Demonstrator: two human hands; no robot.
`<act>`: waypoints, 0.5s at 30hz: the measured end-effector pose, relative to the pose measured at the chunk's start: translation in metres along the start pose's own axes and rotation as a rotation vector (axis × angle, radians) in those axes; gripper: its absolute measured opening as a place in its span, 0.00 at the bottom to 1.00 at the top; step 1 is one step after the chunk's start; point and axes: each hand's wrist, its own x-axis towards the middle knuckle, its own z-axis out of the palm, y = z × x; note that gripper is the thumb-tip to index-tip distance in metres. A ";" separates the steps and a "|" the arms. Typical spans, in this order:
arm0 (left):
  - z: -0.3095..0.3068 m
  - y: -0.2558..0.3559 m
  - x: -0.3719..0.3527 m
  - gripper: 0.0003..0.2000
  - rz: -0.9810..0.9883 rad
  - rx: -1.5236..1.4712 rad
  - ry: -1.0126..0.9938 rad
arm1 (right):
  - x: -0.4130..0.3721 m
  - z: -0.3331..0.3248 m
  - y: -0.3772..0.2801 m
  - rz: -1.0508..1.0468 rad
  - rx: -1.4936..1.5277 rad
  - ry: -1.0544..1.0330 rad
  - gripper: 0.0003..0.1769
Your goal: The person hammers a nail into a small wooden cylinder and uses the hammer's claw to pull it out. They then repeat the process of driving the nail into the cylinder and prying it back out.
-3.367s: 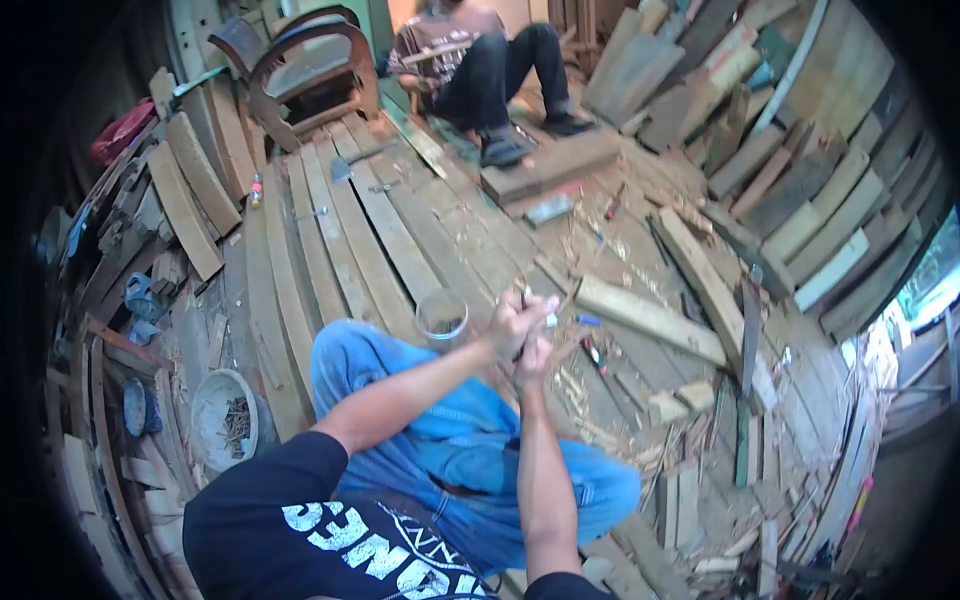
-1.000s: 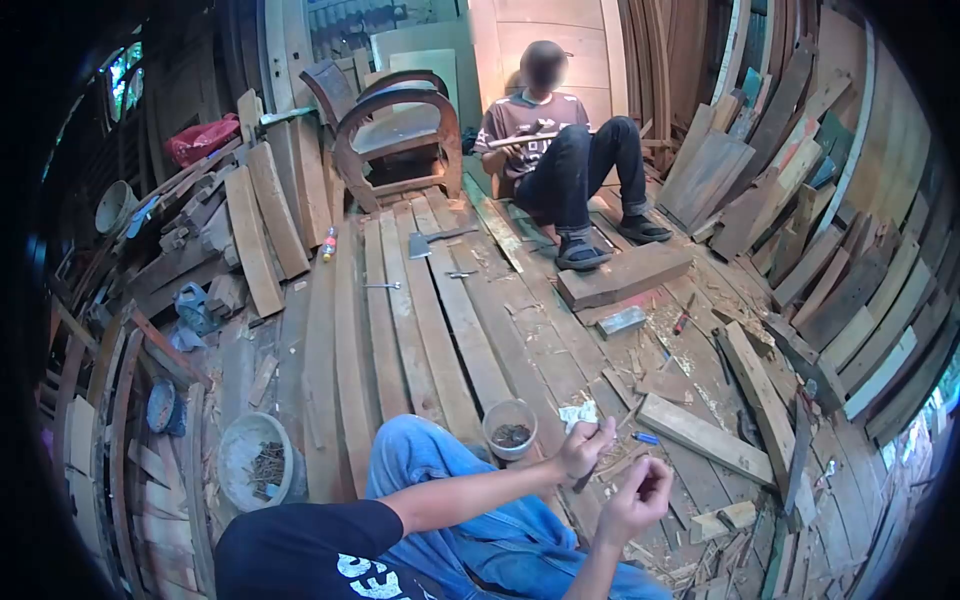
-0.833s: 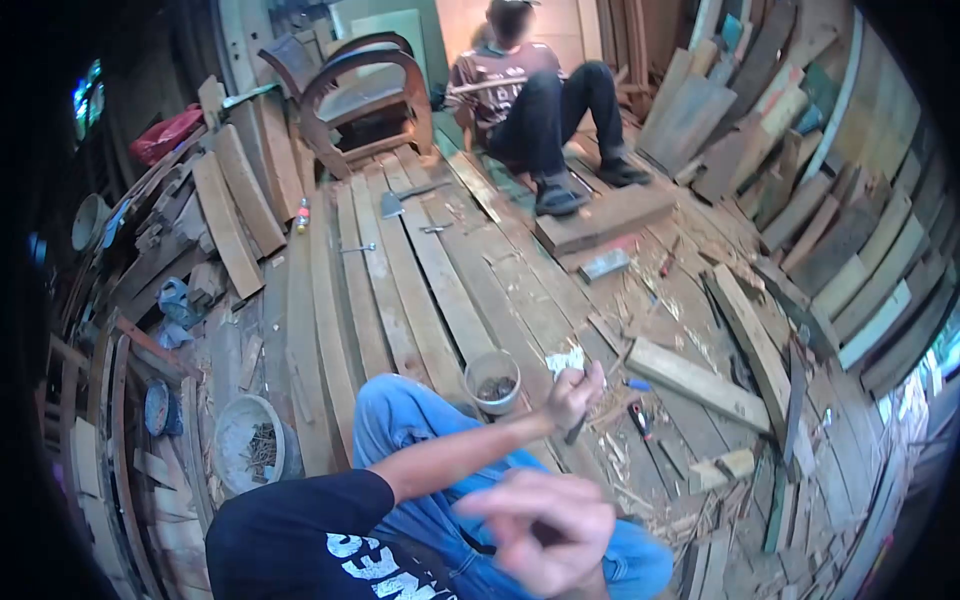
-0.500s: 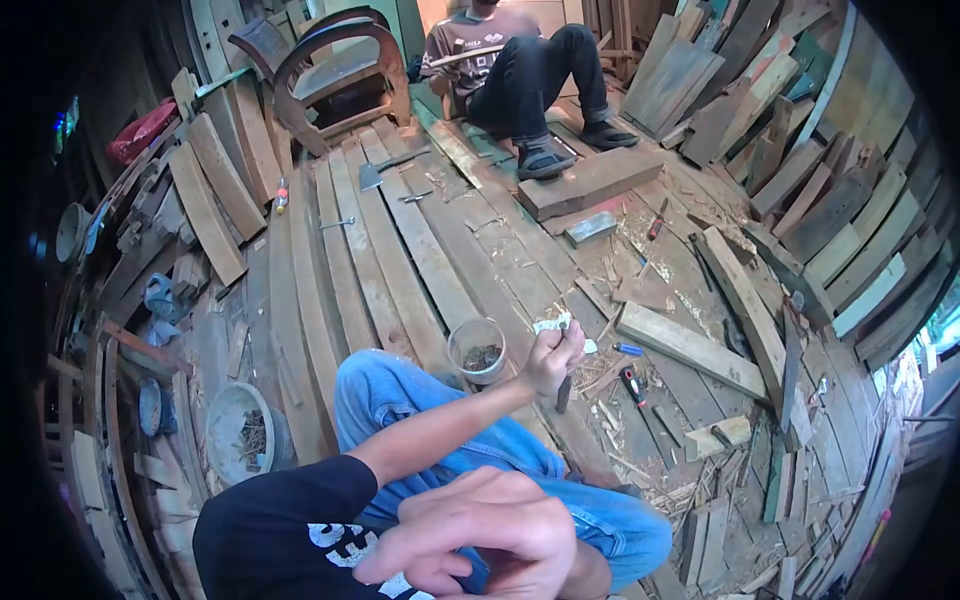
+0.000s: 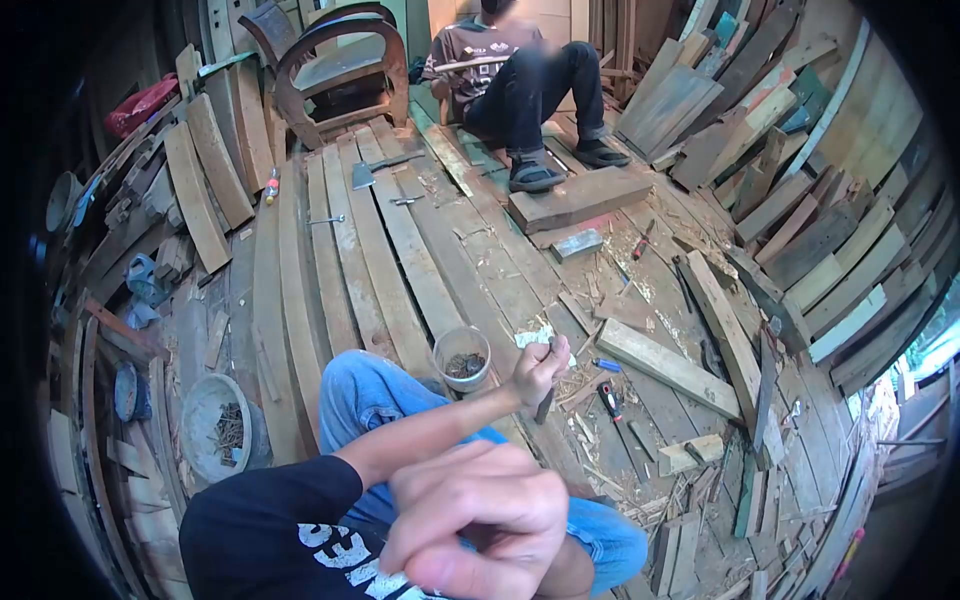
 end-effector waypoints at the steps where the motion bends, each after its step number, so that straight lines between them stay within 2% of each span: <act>1: 0.000 0.002 0.001 0.23 0.002 -0.005 -0.004 | -0.005 -0.003 0.005 -0.053 -0.176 0.091 0.13; 3: -0.002 0.000 -0.001 0.23 -0.023 0.001 0.008 | -0.009 -0.018 0.007 -0.138 -0.703 0.170 0.09; 5: -0.003 -0.006 -0.001 0.23 -0.116 -0.055 0.024 | -0.014 -0.026 -0.007 0.034 -1.098 0.215 0.08; 6: -0.004 -0.008 0.002 0.28 -0.037 0.009 0.040 | -0.020 -0.031 -0.010 0.103 -1.018 0.324 0.05; 7: -0.004 -0.011 -0.001 0.28 -0.037 0.003 0.041 | -0.029 -0.037 -0.012 0.171 -0.938 0.432 0.04; 9: 0.001 0.003 -0.004 0.23 0.015 -0.041 0.016 | -0.055 -0.058 -0.018 0.080 -1.410 0.451 0.03; 11: 0.000 0.007 -0.006 0.24 -0.021 -0.008 0.016 | -0.103 -0.081 -0.032 -0.012 -1.720 0.546 0.02; 12: 0.001 0.009 -0.007 0.24 -0.028 -0.022 0.027 | -0.139 -0.089 -0.050 0.074 -1.725 0.617 0.04; 13: -0.002 0.012 -0.007 0.24 -0.039 -0.032 0.046 | -0.165 -0.089 -0.055 -0.015 -1.757 0.893 0.06; 14: -0.002 0.014 -0.005 0.28 -0.006 0.024 0.117 | -0.202 -0.102 -0.068 -0.195 -2.130 0.912 0.07; 15: -0.004 0.007 -0.002 0.29 0.007 0.061 0.104 | -0.220 -0.093 -0.068 -0.317 -2.077 1.189 0.09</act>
